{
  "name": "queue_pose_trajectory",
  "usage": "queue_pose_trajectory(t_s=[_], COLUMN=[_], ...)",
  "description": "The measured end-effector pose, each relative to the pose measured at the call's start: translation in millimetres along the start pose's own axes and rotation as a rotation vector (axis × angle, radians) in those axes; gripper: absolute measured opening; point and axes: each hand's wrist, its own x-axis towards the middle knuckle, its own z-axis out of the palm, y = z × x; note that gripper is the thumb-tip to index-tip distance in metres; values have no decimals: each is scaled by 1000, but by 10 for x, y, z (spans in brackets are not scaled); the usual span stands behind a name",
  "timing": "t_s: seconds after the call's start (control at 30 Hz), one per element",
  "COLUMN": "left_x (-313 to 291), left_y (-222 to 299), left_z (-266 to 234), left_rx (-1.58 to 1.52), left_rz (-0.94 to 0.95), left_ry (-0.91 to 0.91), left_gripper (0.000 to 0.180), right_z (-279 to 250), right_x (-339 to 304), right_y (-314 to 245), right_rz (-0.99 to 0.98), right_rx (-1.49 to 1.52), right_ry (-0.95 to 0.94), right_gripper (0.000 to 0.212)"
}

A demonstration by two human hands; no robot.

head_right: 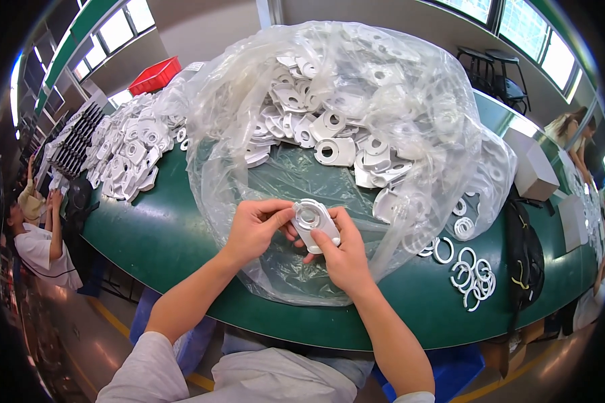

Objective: Assembling small white plastic components by hand at an industrial workbench.

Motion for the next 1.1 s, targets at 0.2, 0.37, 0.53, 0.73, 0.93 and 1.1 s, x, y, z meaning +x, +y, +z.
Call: queue_pose_trajectory(t_s=[0.2,0.37,0.53,0.73,0.93,1.1], left_x=[-32,-30,-23,-42,-53,-36], left_y=[61,23,-16,-23,70,45], left_z=[103,79,123,141,194,82], left_rx=[6,-7,41,76,121,69], left_rz=[-10,-32,-29,20,141,96], left_ry=[-4,-17,-120,-132,-94,-118], left_gripper=[16,18,27,26,31,21], right_z=[-37,-47,-30,0,10,51], right_x=[-39,1,-15,-19,-53,-34], right_y=[-82,-47,-42,-38,-64,-23], right_rz=[-5,49,18,-11,-23,-138], right_rx=[-18,154,57,3,-107,-372], right_ry=[-7,-10,35,71,126,131], right_gripper=[21,30,28,21,18,16])
